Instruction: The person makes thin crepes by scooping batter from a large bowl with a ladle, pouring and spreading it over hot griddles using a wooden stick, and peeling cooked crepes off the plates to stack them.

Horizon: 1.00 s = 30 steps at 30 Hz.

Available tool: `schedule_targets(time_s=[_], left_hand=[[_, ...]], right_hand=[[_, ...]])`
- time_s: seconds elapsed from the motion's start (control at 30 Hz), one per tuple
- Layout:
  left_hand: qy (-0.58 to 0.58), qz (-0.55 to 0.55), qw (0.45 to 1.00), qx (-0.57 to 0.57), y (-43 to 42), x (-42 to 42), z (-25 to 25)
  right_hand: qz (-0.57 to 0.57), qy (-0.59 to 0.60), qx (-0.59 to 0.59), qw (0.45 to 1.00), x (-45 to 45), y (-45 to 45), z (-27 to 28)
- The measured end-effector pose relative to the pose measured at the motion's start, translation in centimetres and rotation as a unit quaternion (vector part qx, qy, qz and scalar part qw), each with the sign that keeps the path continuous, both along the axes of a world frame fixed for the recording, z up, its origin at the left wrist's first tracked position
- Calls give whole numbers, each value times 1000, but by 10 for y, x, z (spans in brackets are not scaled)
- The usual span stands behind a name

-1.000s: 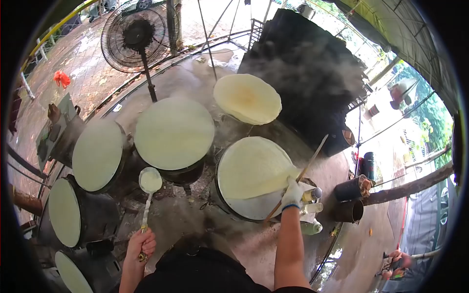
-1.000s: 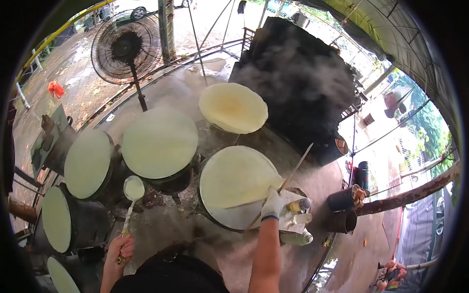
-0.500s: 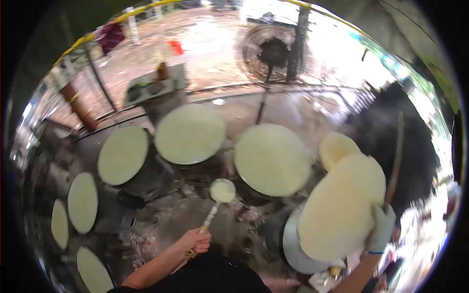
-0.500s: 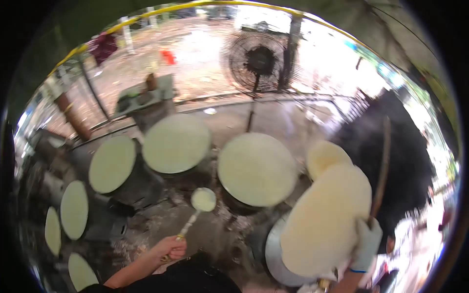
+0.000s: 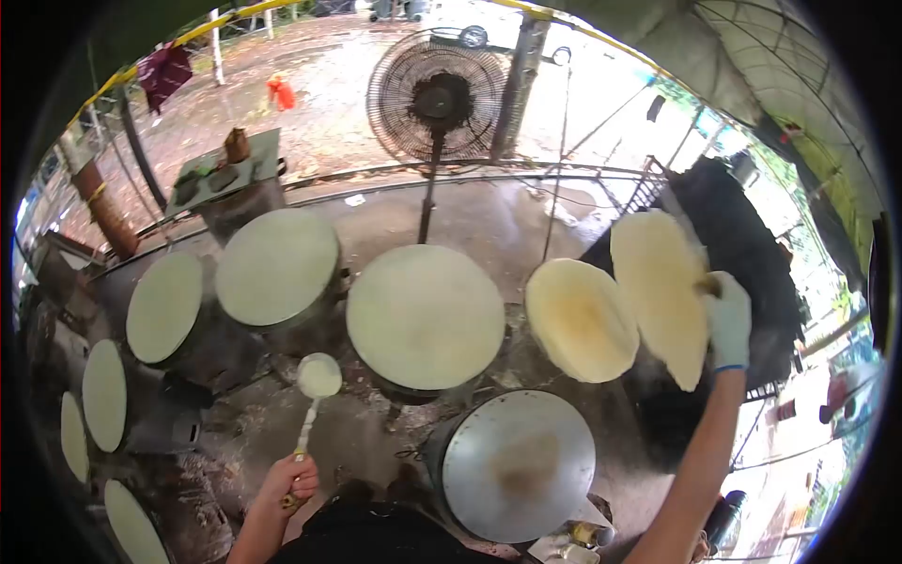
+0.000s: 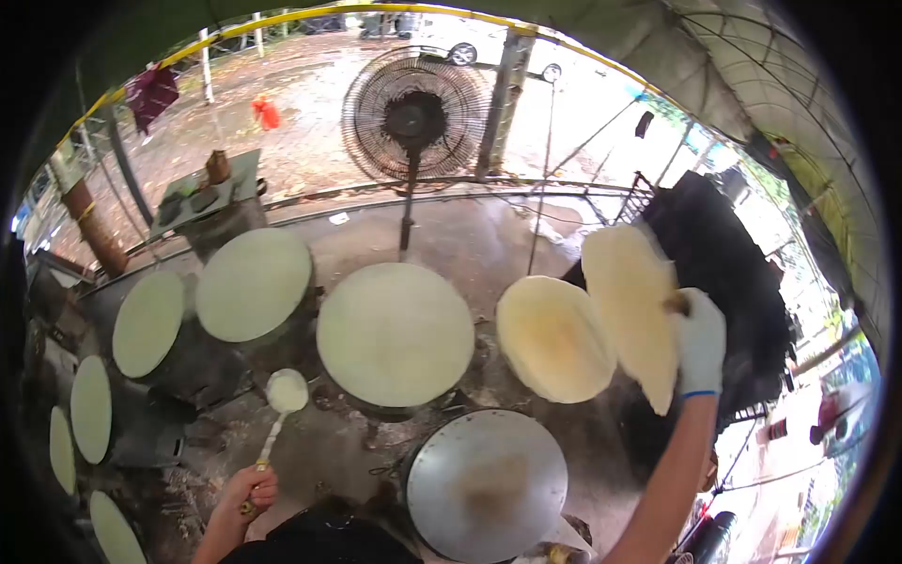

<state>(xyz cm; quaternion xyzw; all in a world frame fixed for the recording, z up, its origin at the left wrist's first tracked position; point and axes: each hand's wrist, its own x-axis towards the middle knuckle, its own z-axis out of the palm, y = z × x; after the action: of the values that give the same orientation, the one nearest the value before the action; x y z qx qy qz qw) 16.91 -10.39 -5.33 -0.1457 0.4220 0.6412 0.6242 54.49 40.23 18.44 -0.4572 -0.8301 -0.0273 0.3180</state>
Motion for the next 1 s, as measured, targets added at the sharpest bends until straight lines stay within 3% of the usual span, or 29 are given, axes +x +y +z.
schedule_targets(time_s=[0.03, 0.07, 0.1, 0.2, 0.37, 0.43, 0.67, 0.77, 0.8, 0.83, 0.87, 0.93, 1.0], left_hand=[[9, 6, 1000, -10, 2, 3, 2], [19, 16, 999, -21, 4, 5, 2], [10, 20, 1000, -19, 6, 6, 2], [-14, 30, 999, -10, 9, 8, -1], [15, 39, 999, -17, 17, 14, 8], [38, 48, 998, -31, 20, 19, 14], [54, 107, 990, -70, 18, 35, 35], [40, 102, 994, -29, 6, 38, 25], [36, 107, 993, -22, 4, 39, 25], [33, 119, 992, -13, 2, 42, 19], [35, 108, 992, 47, -8, 43, 8], [26, 156, 987, 22, -18, 47, 20], [27, 195, 978, 76, -44, 48, 6]], right_hand=[[10, 8, -15, 1000, -12, -16, -10], [-10, -93, 97, 991, -20, -21, -31], [-58, -142, 94, 984, -18, -12, -67], [-87, -206, 18, 975, -20, 22, -189], [-74, -218, -77, 970, -61, 51, -308], [-79, -216, -151, 961, -83, 46, -318], [-40, -159, -150, 975, -121, 63, -329], [39, -105, -183, 977, -119, 58, -324], [55, -187, -159, 968, -118, 58, -330], [148, -257, -109, 949, -123, 52, -315], [176, -253, -90, 947, -127, 45, -302], [208, -201, -112, 951, -153, 10, -272], [238, -137, -174, 946, -179, -36, -240]])
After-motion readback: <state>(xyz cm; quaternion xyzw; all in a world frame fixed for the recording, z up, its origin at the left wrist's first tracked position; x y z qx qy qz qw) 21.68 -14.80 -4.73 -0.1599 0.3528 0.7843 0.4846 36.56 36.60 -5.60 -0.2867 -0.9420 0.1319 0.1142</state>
